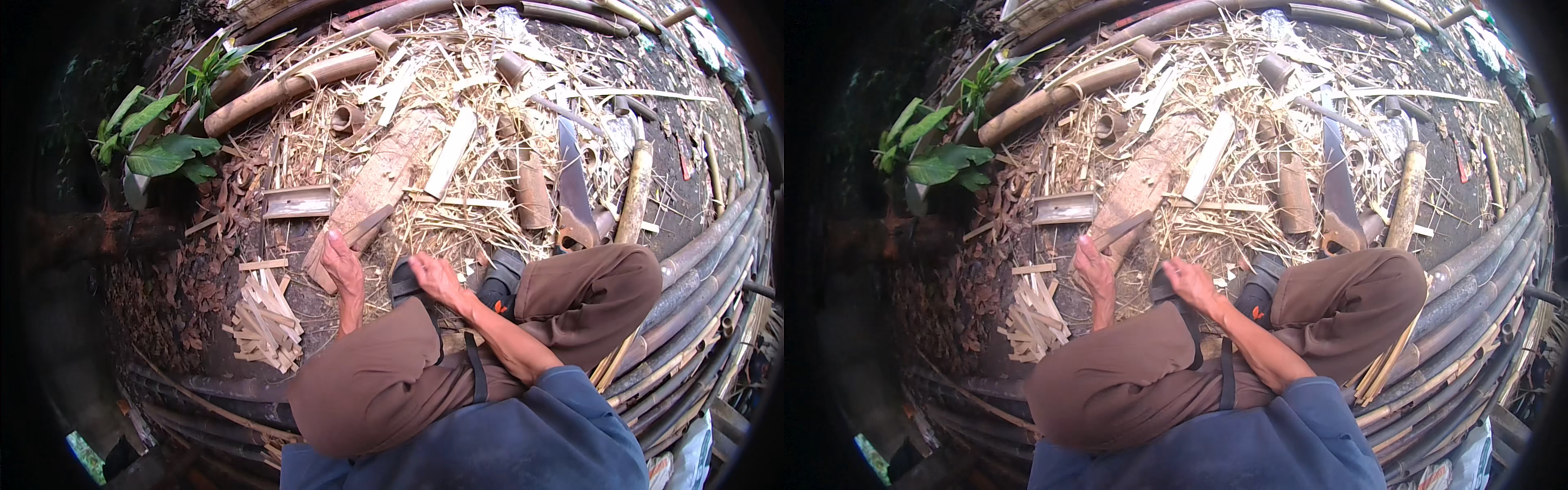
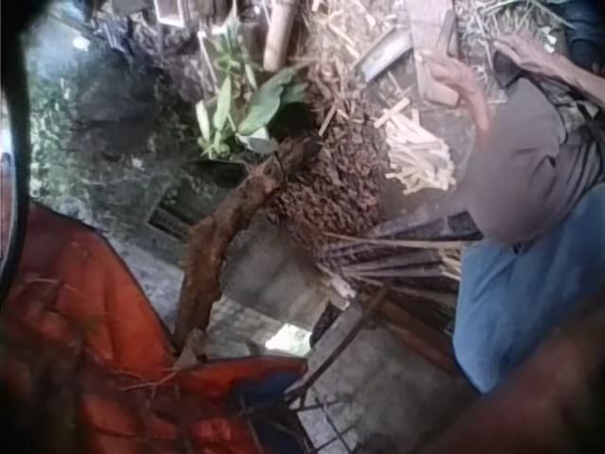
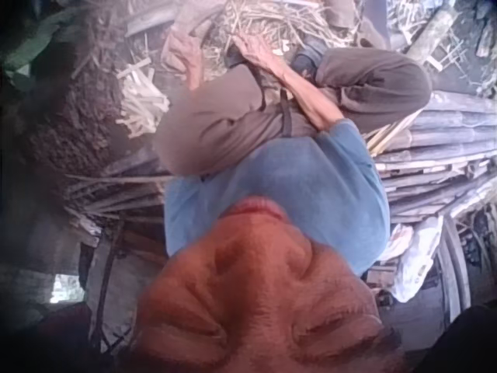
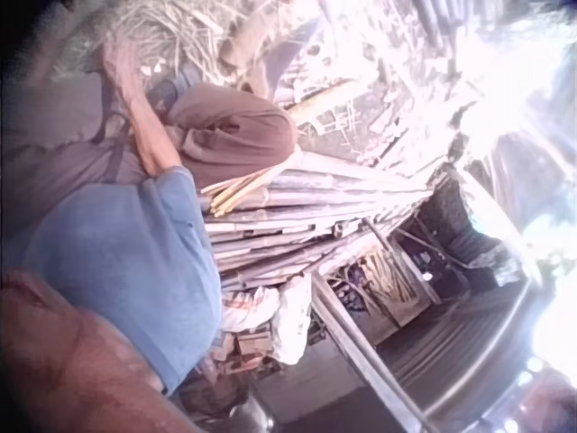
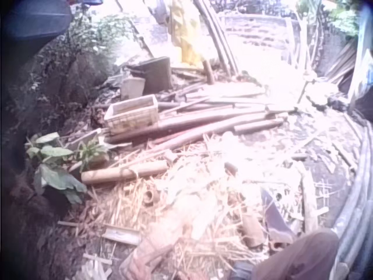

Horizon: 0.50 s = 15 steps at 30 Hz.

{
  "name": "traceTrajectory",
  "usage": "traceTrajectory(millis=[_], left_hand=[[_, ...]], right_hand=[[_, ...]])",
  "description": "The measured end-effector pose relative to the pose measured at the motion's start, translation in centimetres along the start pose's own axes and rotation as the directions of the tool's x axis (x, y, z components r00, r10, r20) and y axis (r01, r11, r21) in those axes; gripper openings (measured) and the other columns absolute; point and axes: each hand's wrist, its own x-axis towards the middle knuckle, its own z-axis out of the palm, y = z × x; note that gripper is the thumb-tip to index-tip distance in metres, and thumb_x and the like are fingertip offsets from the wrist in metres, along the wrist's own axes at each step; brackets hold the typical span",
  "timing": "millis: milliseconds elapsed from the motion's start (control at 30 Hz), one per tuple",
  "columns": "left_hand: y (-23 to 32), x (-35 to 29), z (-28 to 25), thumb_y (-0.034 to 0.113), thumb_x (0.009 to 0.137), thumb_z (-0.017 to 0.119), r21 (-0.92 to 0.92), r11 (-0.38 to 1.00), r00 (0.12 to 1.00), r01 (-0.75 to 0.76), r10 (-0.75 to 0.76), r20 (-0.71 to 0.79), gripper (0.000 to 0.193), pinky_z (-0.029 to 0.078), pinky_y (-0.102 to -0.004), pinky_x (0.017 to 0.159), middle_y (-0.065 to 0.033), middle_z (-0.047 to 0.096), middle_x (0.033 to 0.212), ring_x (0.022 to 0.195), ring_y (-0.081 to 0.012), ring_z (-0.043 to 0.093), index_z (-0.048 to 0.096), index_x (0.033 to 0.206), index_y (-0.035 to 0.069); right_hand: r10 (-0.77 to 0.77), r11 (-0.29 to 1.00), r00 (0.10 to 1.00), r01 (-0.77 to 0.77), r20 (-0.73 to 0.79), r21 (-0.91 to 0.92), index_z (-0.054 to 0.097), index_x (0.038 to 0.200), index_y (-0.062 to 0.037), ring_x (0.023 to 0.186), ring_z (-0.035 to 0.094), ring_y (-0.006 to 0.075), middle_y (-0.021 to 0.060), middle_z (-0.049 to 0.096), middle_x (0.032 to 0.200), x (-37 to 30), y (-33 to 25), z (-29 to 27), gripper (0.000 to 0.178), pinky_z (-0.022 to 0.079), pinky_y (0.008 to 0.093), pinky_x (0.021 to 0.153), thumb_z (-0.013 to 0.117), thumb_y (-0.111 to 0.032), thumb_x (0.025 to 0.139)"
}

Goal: The person sits on the ground and uses a machete to split small pieces of wood into thin strips. They repeatedly strike the wood, adjust the pieces, and collect the resulting slivers.

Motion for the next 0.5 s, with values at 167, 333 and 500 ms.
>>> traceTrajectory(millis=[167, 333, 500], left_hand=[[-2.4, 0.7, 1.3, 0.041, 0.103, 0.040, -0.492, 0.818, 0.954, 0.300, -0.272, 0.129, 0.042, 0.044, -0.0260, 0.050, -0.0038, 0.058, 0.086, 0.058, -0.0100, 0.052, 0.056, 0.098, 0.003], [-2.0, 3.4, 3.3, 0.035, 0.097, 0.056, -0.656, 0.694, 0.955, 0.297, -0.225, 0.195, 0.033, 0.048, -0.0235, 0.060, -0.0083, 0.062, 0.099, 0.070, -0.0095, 0.055, 0.058, 0.106, 0.003], [1.3, 4.1, 4.3, 0.022, 0.096, 0.055, -0.315, 0.890, 0.924, 0.329, -0.235, 0.302, 0.025, 0.050, -0.0334, 0.076, -0.0125, 0.063, 0.098, 0.086, -0.0207, 0.060, 0.053, 0.111, 0.001]], right_hand=[[0.226, 0.973, 0.973, -0.228, 0.058, 0.043, 0.062, 0.114, -0.0027, 0.094, 0.064, 0.0451, 0.0287, 0.066, 0.091, 0.6, 3.0, -1.7, 0.047, 0.048, 0.0499, 0.083, 0.042, -0.042, 0.100], [0.149, 0.978, 0.989, -0.146, -0.009, 0.149, 0.046, 0.142, -0.0123, 0.076, 0.062, 0.0310, 0.0232, 0.066, 0.085, 0.0, -3.1, -4.2, 0.054, 0.047, 0.0419, 0.073, 0.047, -0.043, 0.097], [0.011, 0.984, 1.000, -0.013, 0.008, 0.179, 0.039, 0.148, -0.0176, 0.060, 0.049, 0.0130, 0.0075, 0.056, 0.069, -0.9, -7.4, -8.2, 0.053, 0.043, 0.0316, 0.059, 0.048, -0.035, 0.099]])
